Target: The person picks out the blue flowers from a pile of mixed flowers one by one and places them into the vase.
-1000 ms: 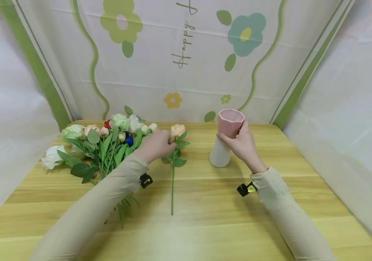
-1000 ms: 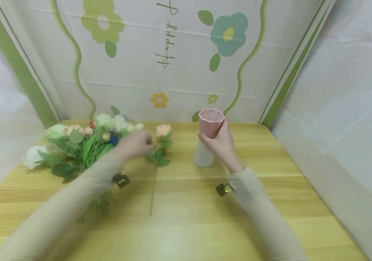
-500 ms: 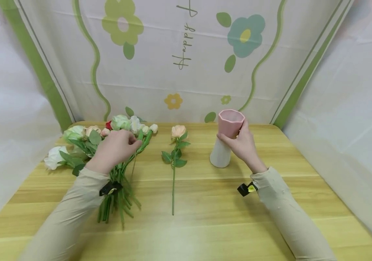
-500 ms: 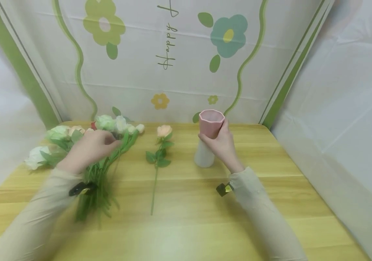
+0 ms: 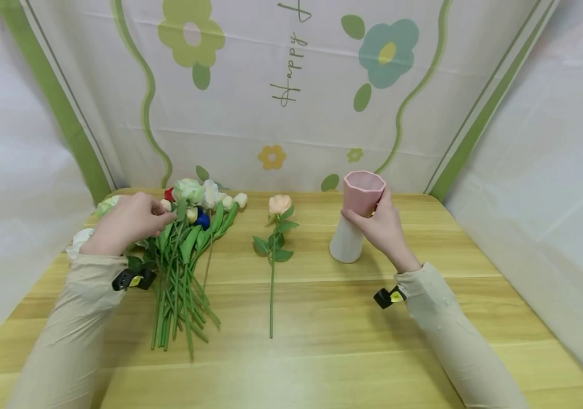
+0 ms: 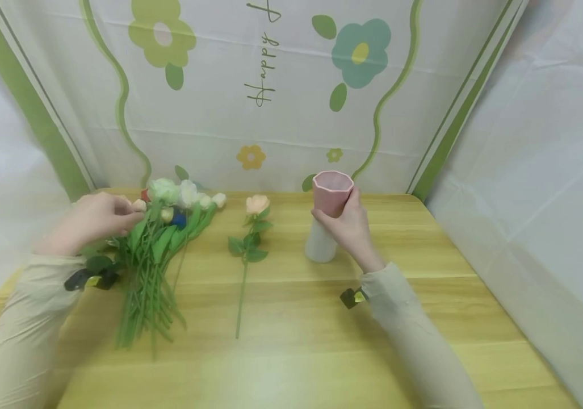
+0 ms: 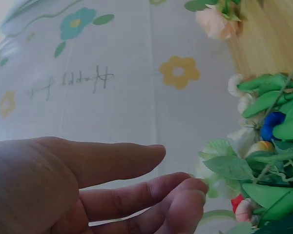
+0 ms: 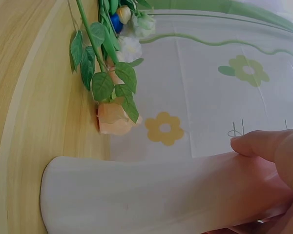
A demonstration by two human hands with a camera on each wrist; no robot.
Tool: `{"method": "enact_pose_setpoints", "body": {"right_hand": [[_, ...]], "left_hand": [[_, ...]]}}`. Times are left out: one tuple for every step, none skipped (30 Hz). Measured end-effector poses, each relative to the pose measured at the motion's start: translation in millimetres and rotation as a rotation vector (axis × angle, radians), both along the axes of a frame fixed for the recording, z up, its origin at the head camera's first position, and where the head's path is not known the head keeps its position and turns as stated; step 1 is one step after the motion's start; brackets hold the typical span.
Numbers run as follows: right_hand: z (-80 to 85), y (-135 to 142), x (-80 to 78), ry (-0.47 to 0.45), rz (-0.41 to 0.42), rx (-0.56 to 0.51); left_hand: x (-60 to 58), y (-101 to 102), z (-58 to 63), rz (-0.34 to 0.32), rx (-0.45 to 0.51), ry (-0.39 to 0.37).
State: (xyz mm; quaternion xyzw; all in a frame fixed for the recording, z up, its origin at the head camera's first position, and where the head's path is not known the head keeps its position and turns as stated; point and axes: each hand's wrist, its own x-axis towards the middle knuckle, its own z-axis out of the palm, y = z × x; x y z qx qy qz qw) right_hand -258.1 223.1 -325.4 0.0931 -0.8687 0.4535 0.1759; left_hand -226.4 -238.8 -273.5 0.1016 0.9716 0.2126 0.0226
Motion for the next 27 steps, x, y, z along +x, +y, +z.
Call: {"method": "enact_pose_setpoints", "body": {"right_hand": [[1.0, 0.0, -0.1, 0.000, -0.001, 0.000], [1.6, 0.2, -0.2, -0.001, -0.002, 0.000], [2.3, 0.2, -0.4, -0.003, -0.002, 0.000], [2.8, 0.2, -0.6, -0.006, 0.000, -0.003], [3.1, 0.2, -0.7, -0.008, 0.000, -0.005], [3.3, 0.3, -0.7, -0.010, 0.000, -0.007], [3.2, 0.5, -0.8, -0.013, 0.002, -0.009], [3.0, 0.8, -0.8, -0.015, 0.002, -0.011], [2.7, 1.1, -0.9, -0.016, 0.003, -0.013], [2.3, 1.5, -1.0, -0.015, 0.002, -0.013], [1.8, 1.8, -1.2, -0.014, 0.002, -0.013], [1.4, 2.1, -1.3, -0.013, 0.002, -0.012], [1.0, 2.4, -1.5, -0.012, 0.001, -0.008], [0.8, 2.6, -1.7, -0.011, 0.001, -0.005], [0.4, 2.7, -1.9, -0.010, 0.000, -0.003], [0.3, 2.7, -1.9, -0.008, 0.000, 0.002], [0.3, 2.6, -1.8, -0.008, 0.001, 0.003], [0.2, 2.5, -1.6, -0.007, 0.002, 0.005], [0.1, 2.5, -1.4, -0.008, 0.002, 0.007], [0.1, 2.4, -1.3, -0.008, 0.001, 0.007], [0.1, 2.3, -1.0, -0.008, 0.000, 0.008], [0.1, 2.1, -0.7, -0.009, -0.002, 0.008], [0.0, 2.0, -0.6, -0.010, -0.004, 0.011], [0.0, 1.9, -0.4, -0.010, -0.006, 0.013], [0.0, 1.6, -0.2, -0.011, -0.007, 0.013], [0.0, 1.5, -0.2, -0.011, -0.008, 0.014], [0.1, 1.3, 0.1, -0.011, -0.006, 0.013]], "left_hand": [[-1.6, -1.0, -0.5, 0.000, -0.002, -0.013], [-3.1, -2.1, -1.1, -0.001, -0.007, -0.021], [-4.6, -3.1, -1.6, 0.000, -0.010, -0.023], [-5.7, -3.7, -1.9, 0.000, -0.012, -0.025], [-6.6, -4.2, -2.0, 0.001, -0.014, -0.026], [-7.3, -4.6, -1.9, 0.001, -0.015, -0.028], [-7.8, -4.6, -1.9, 0.001, -0.014, -0.029], [-8.0, -4.9, -1.9, -0.001, -0.016, -0.031], [-8.0, -4.3, -1.8, -0.002, -0.017, -0.032], [-7.8, -3.7, -1.7, -0.002, -0.018, -0.034], [-7.7, -3.1, -1.9, -0.002, -0.019, -0.035], [-7.7, -2.6, -2.4, -0.002, -0.022, -0.039], [-7.6, -2.2, -3.2, -0.003, -0.023, -0.044], [-7.8, -2.2, -4.1, -0.003, -0.024, -0.050], [-8.1, -1.7, -5.3, -0.002, -0.023, -0.056], [-8.6, -1.8, -6.7, -0.002, -0.022, -0.063], [-9.4, -2.1, -8.5, -0.003, -0.021, -0.069], [-10.3, -2.3, -10.3, -0.005, -0.018, -0.072], [-11.5, -2.7, -12.2, -0.008, -0.012, -0.072], [-12.7, -3.2, -14.1, -0.008, -0.006, -0.072], [-13.8, -3.7, -15.9, -0.011, -0.001, -0.071], [-14.9, -4.4, -17.6, -0.013, 0.002, -0.068], [-15.9, -5.4, -19.3, -0.016, 0.005, -0.065], [-16.7, -6.3, -20.8, -0.016, 0.009, -0.062], [-17.3, -7.2, -22.1, -0.016, 0.011, -0.061], [-17.8, -8.1, -23.2, -0.017, 0.008, -0.058], [-18.4, -8.9, -24.4, -0.021, 0.004, -0.054]]}}
